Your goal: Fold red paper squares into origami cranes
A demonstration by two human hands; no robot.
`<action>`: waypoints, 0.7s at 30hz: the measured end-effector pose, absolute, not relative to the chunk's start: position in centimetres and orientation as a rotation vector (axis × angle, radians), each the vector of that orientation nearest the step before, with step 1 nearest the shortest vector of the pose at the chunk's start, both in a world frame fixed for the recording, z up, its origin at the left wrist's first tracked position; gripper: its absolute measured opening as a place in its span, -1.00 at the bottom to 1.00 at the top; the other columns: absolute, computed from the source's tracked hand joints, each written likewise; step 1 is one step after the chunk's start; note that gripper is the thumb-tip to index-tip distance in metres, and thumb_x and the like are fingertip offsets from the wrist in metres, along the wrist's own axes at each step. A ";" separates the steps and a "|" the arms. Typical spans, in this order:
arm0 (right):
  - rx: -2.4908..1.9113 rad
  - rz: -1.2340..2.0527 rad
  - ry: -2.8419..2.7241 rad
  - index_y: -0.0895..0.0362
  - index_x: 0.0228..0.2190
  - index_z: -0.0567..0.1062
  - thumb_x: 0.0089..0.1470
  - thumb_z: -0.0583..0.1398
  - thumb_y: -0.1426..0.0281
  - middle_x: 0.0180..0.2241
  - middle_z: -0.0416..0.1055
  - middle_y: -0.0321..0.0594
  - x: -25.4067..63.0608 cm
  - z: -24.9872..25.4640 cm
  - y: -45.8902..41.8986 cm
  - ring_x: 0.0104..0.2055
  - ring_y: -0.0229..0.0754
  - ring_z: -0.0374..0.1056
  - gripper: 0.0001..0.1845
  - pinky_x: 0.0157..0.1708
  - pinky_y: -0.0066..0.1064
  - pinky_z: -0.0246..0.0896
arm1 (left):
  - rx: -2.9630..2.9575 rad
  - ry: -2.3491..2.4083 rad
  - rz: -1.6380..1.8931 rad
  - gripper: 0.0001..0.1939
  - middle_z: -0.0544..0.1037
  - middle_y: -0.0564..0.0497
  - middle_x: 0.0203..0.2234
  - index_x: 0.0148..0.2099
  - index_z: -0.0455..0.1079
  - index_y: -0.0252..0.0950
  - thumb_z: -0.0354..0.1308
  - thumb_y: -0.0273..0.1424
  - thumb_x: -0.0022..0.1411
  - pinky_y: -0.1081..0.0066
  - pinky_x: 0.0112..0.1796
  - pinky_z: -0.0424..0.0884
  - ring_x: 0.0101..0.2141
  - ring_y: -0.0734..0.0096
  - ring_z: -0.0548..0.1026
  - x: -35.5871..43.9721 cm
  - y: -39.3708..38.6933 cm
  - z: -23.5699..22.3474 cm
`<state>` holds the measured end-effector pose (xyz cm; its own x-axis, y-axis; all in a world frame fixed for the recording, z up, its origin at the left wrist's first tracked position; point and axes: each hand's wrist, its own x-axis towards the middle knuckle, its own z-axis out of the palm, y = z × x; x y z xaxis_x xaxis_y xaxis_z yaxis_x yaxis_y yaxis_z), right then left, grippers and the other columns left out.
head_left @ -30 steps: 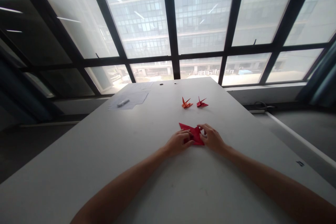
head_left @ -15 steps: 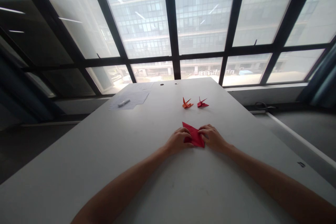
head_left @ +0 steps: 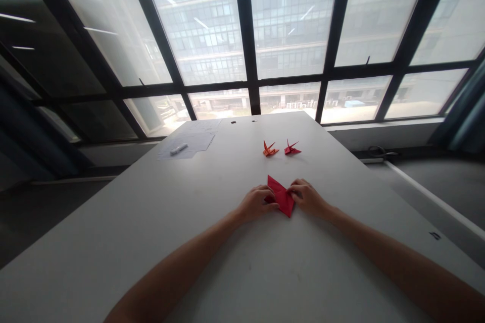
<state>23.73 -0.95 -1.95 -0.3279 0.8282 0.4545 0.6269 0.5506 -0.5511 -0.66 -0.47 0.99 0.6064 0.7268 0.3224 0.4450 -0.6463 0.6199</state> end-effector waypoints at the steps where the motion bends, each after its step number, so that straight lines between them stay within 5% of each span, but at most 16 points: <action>1: -1.163 0.359 -2.073 0.08 -0.29 0.62 0.07 0.16 0.55 -0.26 0.48 -0.16 23.8 -1.9 -1.0 -0.14 -0.08 0.35 -0.74 -0.07 -0.26 0.23 | 2.343 0.918 0.781 -0.78 0.57 -0.07 -0.25 -0.25 0.57 -0.28 0.32 -0.23 0.14 0.35 -0.12 0.38 -0.20 0.25 0.50 -0.7 -0.5 1.0; 13: -1.018 0.451 -2.234 -0.01 -0.19 0.62 0.13 0.25 0.35 -0.17 0.48 -0.17 24.6 -0.7 -1.1 -0.06 -0.06 0.35 -0.81 0.02 -0.21 0.20 | 2.293 0.878 0.783 -0.76 0.57 -0.12 -0.27 -0.27 0.56 -0.34 0.18 -0.27 0.25 0.32 -0.15 0.36 -0.26 0.27 0.48 -0.7 -0.2 0.6; 21: -0.879 0.541 -2.273 -0.05 -0.10 0.59 0.04 0.35 0.18 -0.09 0.48 -0.14 25.2 -0.3 -1.1 -0.03 -0.03 0.38 -0.64 0.03 -0.19 0.25 | 2.284 0.908 0.871 -0.73 0.54 -0.08 -0.31 -0.23 0.50 -0.33 0.06 -0.26 0.33 0.38 -0.25 0.33 -0.32 0.33 0.45 -0.7 -0.5 0.6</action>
